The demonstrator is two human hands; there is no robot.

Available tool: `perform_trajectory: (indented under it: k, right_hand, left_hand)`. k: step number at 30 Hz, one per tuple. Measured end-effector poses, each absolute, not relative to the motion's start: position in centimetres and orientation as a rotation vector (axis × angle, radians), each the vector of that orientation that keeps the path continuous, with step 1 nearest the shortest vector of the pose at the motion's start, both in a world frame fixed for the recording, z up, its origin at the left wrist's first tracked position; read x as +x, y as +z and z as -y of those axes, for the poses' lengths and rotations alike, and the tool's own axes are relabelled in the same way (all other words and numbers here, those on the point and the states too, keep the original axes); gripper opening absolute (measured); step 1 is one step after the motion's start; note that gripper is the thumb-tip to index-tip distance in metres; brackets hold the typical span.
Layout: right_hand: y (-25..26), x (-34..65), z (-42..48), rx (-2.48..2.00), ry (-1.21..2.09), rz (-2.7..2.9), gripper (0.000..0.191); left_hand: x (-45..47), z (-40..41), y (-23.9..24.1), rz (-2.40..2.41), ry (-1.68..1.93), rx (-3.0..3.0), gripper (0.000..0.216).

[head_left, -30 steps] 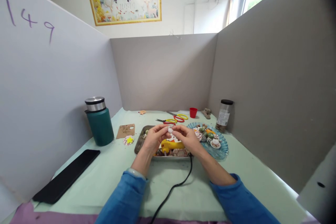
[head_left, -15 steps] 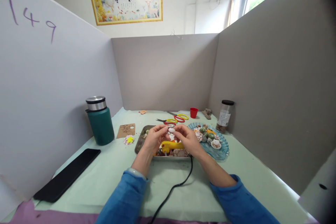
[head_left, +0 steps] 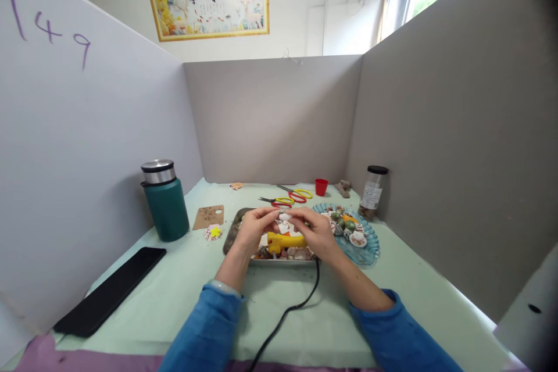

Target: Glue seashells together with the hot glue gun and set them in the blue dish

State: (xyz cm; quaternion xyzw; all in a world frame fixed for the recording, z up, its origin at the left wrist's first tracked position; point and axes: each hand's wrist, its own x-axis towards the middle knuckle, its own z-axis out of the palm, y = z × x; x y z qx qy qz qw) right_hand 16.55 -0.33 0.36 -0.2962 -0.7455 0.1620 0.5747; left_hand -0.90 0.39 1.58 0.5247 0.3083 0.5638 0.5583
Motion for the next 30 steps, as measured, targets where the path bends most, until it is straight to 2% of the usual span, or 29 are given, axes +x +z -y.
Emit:
perform_trajectory:
  k: [9, 20, 30]
  right_hand:
    - [0.25, 16.65, 0.29, -0.713, 0.439, 1.692, 0.022]
    - [0.14, 16.65, 0.28, -0.719, 0.474, 1.679, 0.016]
    - [0.42, 16.63, 0.49, -0.737, 0.475, 1.674, 0.019]
  left_hand:
    - [-0.9, -0.48, 1.38, -0.762, 1.322, 1.305, 0.033]
    - [-0.78, -0.17, 1.77, -0.779, 1.314, 1.354, 0.026]
    - [-0.86, -0.13, 1.76, -0.75, 1.301, 1.368, 0.026]
